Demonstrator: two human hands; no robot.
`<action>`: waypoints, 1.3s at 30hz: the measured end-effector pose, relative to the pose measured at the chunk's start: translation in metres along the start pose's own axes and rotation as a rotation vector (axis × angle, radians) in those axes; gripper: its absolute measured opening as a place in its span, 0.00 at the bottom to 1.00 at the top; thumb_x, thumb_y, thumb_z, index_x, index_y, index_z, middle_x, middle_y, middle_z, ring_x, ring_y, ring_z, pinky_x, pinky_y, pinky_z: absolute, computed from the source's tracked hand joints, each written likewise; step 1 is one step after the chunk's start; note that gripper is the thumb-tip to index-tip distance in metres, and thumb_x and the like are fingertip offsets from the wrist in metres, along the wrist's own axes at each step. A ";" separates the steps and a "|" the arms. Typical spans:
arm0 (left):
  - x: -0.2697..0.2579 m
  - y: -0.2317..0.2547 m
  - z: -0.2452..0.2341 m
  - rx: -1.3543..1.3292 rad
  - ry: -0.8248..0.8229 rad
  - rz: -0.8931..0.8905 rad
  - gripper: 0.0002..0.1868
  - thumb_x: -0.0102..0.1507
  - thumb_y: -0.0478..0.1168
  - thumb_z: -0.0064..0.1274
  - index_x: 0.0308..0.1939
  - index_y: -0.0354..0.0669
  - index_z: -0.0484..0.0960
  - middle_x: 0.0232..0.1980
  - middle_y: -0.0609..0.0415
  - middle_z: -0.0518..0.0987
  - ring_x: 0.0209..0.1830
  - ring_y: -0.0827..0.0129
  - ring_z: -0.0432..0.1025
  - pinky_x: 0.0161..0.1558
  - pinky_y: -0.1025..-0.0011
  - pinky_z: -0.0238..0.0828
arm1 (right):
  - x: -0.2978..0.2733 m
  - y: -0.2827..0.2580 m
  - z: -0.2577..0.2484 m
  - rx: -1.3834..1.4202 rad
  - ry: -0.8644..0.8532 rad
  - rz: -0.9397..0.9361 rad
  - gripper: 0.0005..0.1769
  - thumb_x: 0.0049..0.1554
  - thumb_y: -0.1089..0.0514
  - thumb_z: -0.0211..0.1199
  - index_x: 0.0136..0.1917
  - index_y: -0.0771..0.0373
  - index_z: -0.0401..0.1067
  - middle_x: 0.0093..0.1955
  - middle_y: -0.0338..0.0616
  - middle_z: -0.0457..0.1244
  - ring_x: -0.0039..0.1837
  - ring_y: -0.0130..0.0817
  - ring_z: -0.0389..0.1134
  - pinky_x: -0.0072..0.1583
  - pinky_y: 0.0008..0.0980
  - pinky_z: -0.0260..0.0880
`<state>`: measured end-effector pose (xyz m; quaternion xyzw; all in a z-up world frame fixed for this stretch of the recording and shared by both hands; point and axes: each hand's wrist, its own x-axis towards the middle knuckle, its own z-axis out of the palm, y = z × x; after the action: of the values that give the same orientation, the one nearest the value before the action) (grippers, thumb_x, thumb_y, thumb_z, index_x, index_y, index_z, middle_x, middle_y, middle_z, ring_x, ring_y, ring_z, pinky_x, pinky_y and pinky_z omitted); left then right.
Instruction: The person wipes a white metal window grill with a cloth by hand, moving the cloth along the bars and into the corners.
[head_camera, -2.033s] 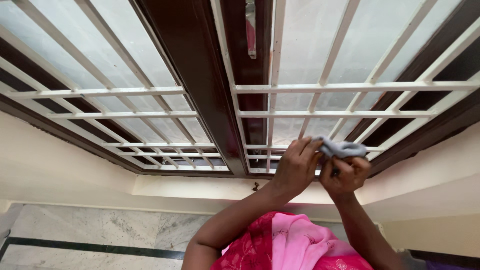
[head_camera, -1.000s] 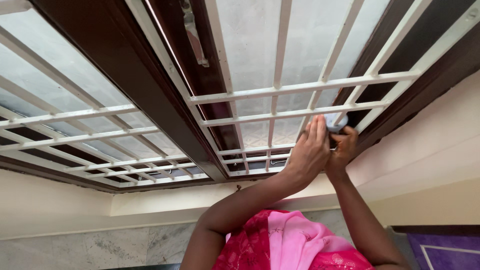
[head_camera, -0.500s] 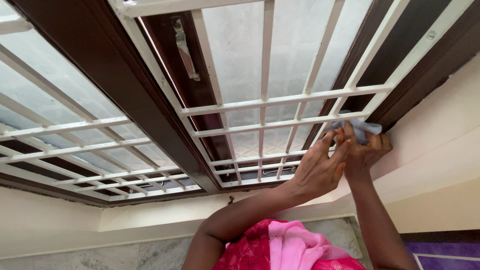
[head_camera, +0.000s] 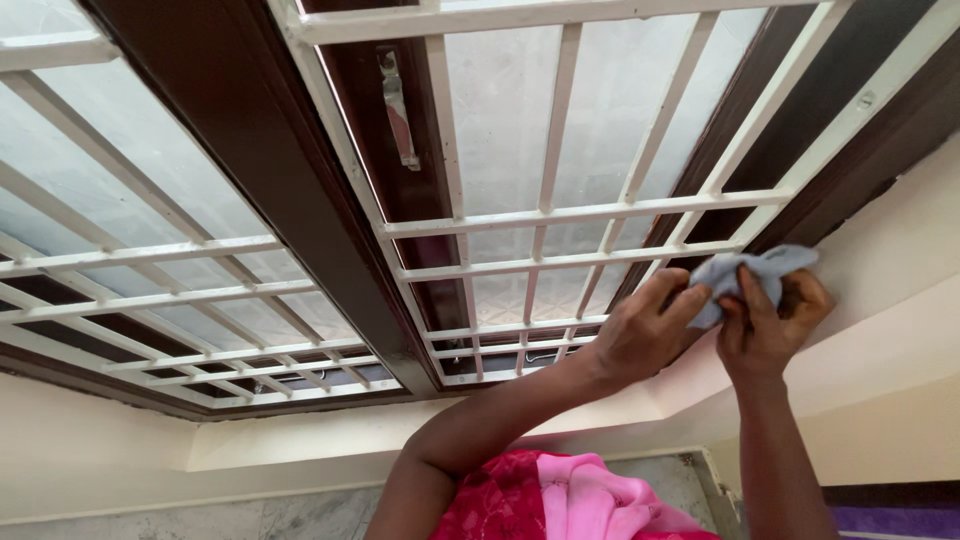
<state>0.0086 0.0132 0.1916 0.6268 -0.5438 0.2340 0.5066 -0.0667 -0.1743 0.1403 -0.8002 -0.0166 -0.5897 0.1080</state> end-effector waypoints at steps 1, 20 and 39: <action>0.007 -0.004 -0.005 0.002 0.005 0.002 0.19 0.64 0.37 0.59 0.57 0.34 0.77 0.57 0.41 0.73 0.50 0.49 0.75 0.47 0.62 0.76 | 0.008 -0.003 0.002 0.002 0.001 -0.005 0.15 0.71 0.57 0.66 0.69 0.63 0.76 0.66 0.53 0.52 0.67 0.49 0.59 0.61 0.38 0.63; -0.086 -0.014 -0.208 0.880 0.196 -0.084 0.16 0.66 0.29 0.55 0.58 0.32 0.79 0.49 0.45 0.75 0.43 0.57 0.74 0.42 0.64 0.75 | 0.050 -0.213 0.139 0.192 0.003 -0.273 0.22 0.52 0.73 0.72 0.60 0.62 0.78 0.56 0.47 0.62 0.52 0.44 0.62 0.53 0.40 0.65; 0.005 -0.004 -0.211 1.165 0.125 0.131 0.16 0.70 0.34 0.55 0.62 0.35 0.81 0.60 0.47 0.78 0.60 0.59 0.72 0.58 0.64 0.73 | 0.121 -0.202 0.097 0.077 -0.071 -0.212 0.30 0.52 0.73 0.68 0.67 0.58 0.77 0.62 0.48 0.58 0.60 0.44 0.59 0.60 0.43 0.61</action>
<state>0.0678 0.1986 0.2736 0.7518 -0.3325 0.5616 0.0942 0.0302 0.0299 0.2583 -0.8095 -0.1276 -0.5682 0.0749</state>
